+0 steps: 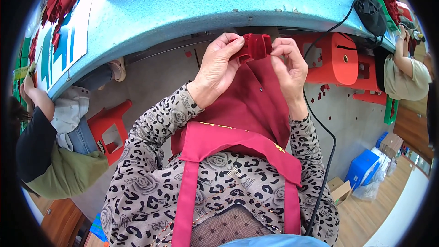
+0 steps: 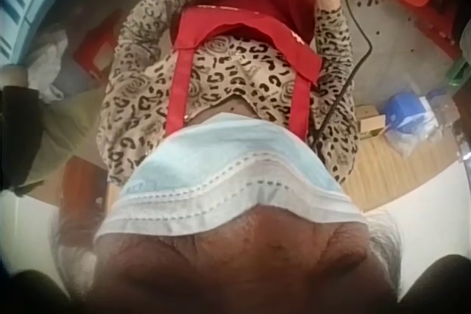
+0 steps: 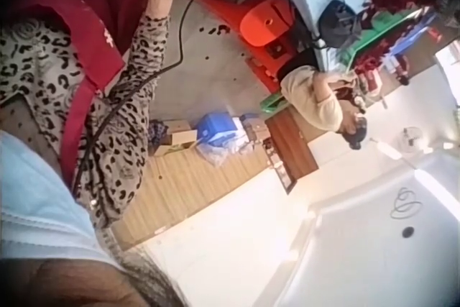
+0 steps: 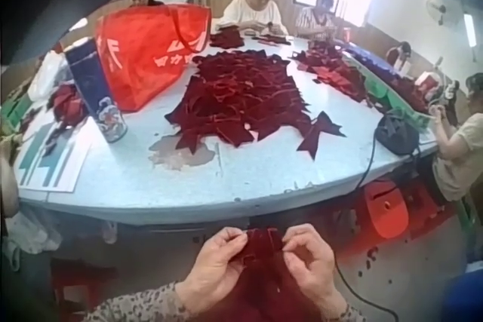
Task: Assembling and folding small red fabric parts at a toy factory workbench.
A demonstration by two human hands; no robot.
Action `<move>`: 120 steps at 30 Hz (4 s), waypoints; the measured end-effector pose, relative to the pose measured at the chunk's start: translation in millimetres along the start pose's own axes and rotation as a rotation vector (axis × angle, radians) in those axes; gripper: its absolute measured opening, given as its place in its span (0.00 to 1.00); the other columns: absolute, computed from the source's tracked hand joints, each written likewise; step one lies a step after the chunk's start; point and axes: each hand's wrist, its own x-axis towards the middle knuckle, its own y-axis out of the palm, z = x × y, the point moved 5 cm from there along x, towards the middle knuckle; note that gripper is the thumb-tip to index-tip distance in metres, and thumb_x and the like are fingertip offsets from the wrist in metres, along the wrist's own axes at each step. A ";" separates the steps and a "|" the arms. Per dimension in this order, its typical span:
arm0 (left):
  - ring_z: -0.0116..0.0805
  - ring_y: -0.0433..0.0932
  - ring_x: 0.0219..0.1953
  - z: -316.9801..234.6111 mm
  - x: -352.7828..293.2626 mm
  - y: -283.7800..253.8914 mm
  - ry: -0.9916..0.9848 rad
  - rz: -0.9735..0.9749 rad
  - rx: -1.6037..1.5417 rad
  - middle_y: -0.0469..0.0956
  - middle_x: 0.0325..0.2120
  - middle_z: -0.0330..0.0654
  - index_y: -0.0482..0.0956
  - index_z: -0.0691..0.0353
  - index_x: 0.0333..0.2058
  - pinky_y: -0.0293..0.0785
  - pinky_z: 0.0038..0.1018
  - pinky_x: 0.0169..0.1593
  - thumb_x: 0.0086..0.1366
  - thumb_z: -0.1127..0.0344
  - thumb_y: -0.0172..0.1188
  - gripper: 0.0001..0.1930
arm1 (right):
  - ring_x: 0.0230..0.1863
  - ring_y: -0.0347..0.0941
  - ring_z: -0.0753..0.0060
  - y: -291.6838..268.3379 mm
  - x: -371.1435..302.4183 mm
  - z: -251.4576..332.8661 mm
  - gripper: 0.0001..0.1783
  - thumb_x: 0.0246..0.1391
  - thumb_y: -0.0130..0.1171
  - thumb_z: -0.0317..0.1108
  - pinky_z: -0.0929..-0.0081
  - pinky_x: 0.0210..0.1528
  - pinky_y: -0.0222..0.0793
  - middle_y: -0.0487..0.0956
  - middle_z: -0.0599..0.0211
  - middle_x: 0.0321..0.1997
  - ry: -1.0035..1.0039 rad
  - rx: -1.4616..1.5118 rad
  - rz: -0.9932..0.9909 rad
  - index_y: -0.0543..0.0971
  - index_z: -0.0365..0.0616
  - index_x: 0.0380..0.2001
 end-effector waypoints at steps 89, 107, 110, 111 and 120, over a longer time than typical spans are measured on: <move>0.20 0.74 0.32 14.7 -10.2 11.2 0.054 0.158 0.420 0.75 0.30 0.35 0.72 0.63 0.36 0.71 0.16 0.40 0.54 0.76 0.62 0.11 | 0.38 0.68 0.75 -7.2 -16.7 -7.6 0.07 0.57 0.48 0.28 0.80 0.43 0.63 0.72 0.60 0.40 0.213 0.255 0.092 0.68 0.37 0.27; 0.23 0.75 0.27 12.0 -10.3 5.2 -0.109 0.095 0.437 0.75 0.28 0.39 0.72 0.66 0.33 0.75 0.18 0.30 0.56 0.74 0.61 0.08 | 0.22 0.67 0.65 4.3 -20.6 16.5 0.09 0.54 0.53 0.30 0.77 0.26 0.64 0.71 0.58 0.28 -0.151 -0.237 -0.025 0.66 0.39 0.24; 0.25 0.75 0.25 14.5 -9.5 2.7 -0.223 0.087 0.457 0.76 0.28 0.40 0.73 0.65 0.30 0.74 0.20 0.29 0.56 0.74 0.61 0.05 | 0.25 0.66 0.77 1.9 -23.3 13.9 0.10 0.58 0.49 0.32 0.81 0.26 0.62 0.70 0.58 0.27 -0.237 -0.410 -0.088 0.68 0.37 0.26; 0.26 0.75 0.24 16.9 -9.8 1.7 -0.280 0.083 0.468 0.76 0.27 0.40 0.74 0.65 0.29 0.74 0.21 0.29 0.55 0.74 0.61 0.04 | 0.25 0.66 0.77 0.7 -22.2 12.2 0.10 0.58 0.49 0.32 0.81 0.26 0.62 0.70 0.58 0.27 -0.236 -0.410 -0.088 0.68 0.37 0.26; 0.30 0.74 0.30 -9.4 -35.2 39.7 1.279 0.559 1.449 0.74 0.31 0.46 0.70 0.66 0.26 0.72 0.23 0.30 0.46 0.81 0.63 0.11 | 0.24 0.60 0.89 14.2 -43.7 -35.2 0.11 0.59 0.48 0.34 0.86 0.25 0.53 0.72 0.77 0.26 1.116 0.928 0.265 0.73 0.39 0.26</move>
